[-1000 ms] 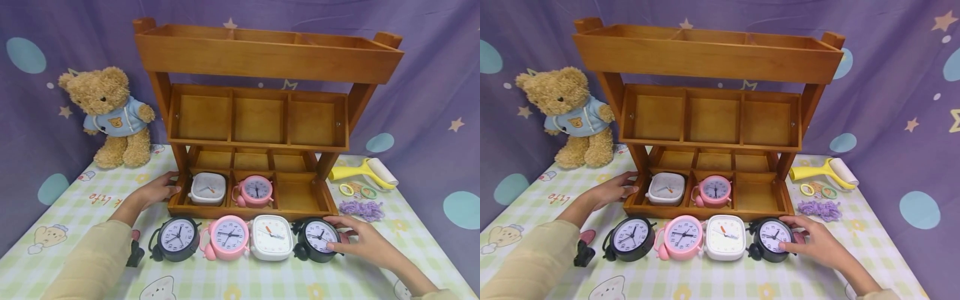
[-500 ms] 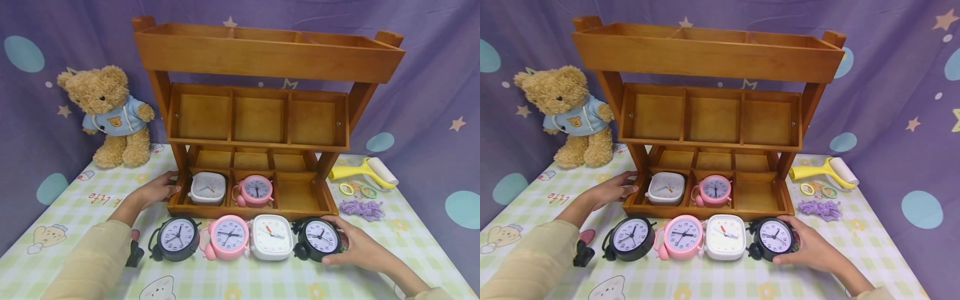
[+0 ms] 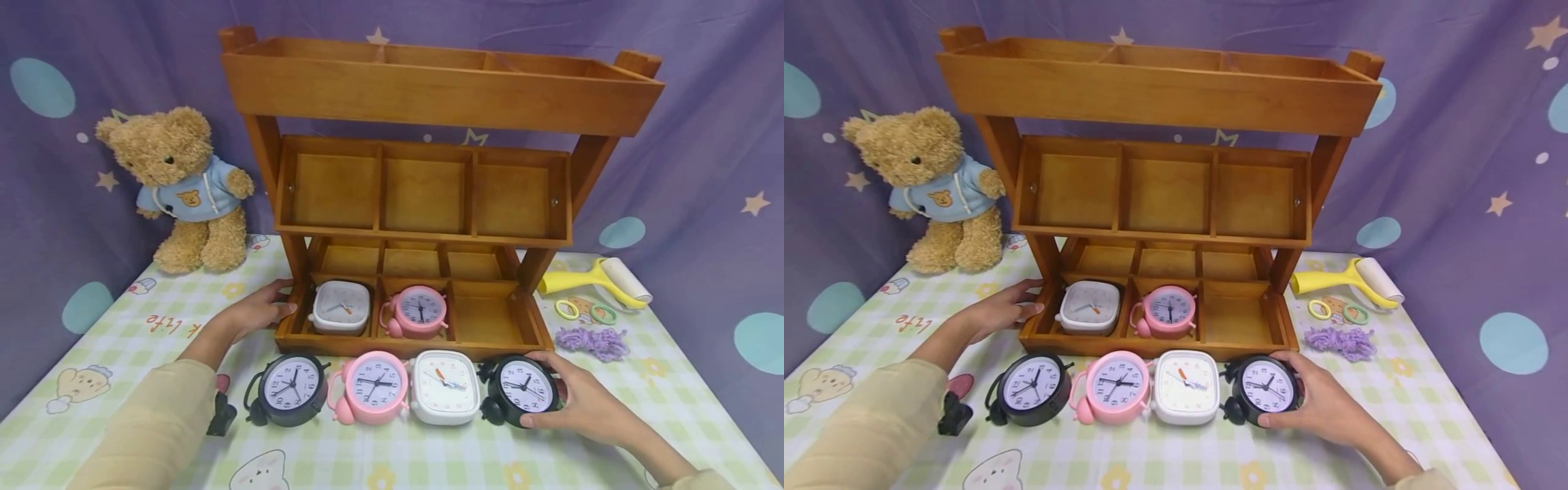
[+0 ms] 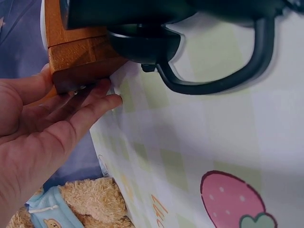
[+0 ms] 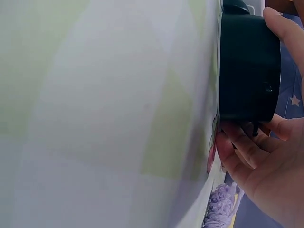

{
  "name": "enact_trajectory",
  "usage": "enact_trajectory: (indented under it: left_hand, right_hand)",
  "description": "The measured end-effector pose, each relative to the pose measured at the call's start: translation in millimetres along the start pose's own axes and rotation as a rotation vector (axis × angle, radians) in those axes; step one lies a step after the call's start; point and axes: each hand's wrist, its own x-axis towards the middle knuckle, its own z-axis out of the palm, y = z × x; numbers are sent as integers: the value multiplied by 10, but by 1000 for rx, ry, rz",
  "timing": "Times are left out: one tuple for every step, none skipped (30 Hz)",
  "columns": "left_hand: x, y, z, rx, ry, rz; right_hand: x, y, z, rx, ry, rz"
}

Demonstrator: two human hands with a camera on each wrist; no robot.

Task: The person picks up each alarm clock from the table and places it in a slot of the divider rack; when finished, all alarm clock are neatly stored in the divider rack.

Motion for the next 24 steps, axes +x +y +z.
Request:
enact_trajectory:
  left_hand:
    - [2, 0, 1, -1, 0, 0]
    - [3, 1, 2, -3, 0, -1]
    - [5, 2, 3, -3, 0, -2]
    - [5, 3, 4, -6, -1, -2]
    - [6, 4, 5, -9, -2, -3]
    - [8, 5, 6, -9, -2, -3]
    - [7, 6, 7, -9, -3, -3]
    - [7, 6, 8, -9, -3, -4]
    - [7, 6, 8, -9, -3, -3]
    - [6, 7, 8, -7, -4, -4]
    - [6, 7, 7, -4, -3, -4]
    - [3, 9, 6, -2, -3, -4]
    - [0, 12, 6, 0, -3, -5]
    - [-1, 15, 5, 1, -3, -6]
    - [-4, 18, 4, 3, -2, -7]
    - [-6, 21, 3, 6, -2, -8]
    - [-8, 24, 3, 8, 0, -10]
    - [-8, 24, 2, 10, 0, -11]
    - [-9, 26, 2, 11, 1, -12]
    - [-10, 26, 1, 11, 2, -12]
    - [-10, 26, 1, 10, 3, -12]
    - [-11, 24, 1, 10, 2, -9]
    - [-12, 24, 2, 8, 2, -7]
    - [-11, 23, 3, 6, 2, -6]
  right_hand:
    - [2, 2, -1, 5, -1, 1]
    - [3, 3, -2, 6, -2, 4]
    - [4, 4, -4, 5, -2, 6]
    - [4, 5, -8, 6, -4, 7]
    - [3, 5, -14, 7, -7, 9]
    - [1, 5, -22, 8, -11, 8]
    - [-2, 5, -33, 8, -13, 6]
    - [-8, 4, -44, 5, -13, 5]
    - [-14, 2, -57, -1, -12, 0]
    - [-20, 1, -72, -8, -9, -7]
    - [-26, 0, -87, -18, -3, -15]
    - [-31, -2, -103, -30, 5, -27]
    - [-34, -6, -121, -46, 16, -39]
    - [-36, -12, -142, -62, 24, -51]
    - [-38, -19, -164, -75, 34, -55]
    - [-37, -28, -190, -89, 41, -61]
    - [-34, -39, -219, -100, 43, -67]
    - [-31, -51, -249, -111, 44, -66]
    - [-28, -65, -283, -122, 42, -68]
    - [-23, -79, -315, -125, 38, -73]
    - [-17, -95, -347, -129, 34, -78]
    - [-8, -110, -381, -135, 29, -91]
    - [1, -128, -412, -138, 27, -92]
    - [12, -147, -443, -142, 28, -97]
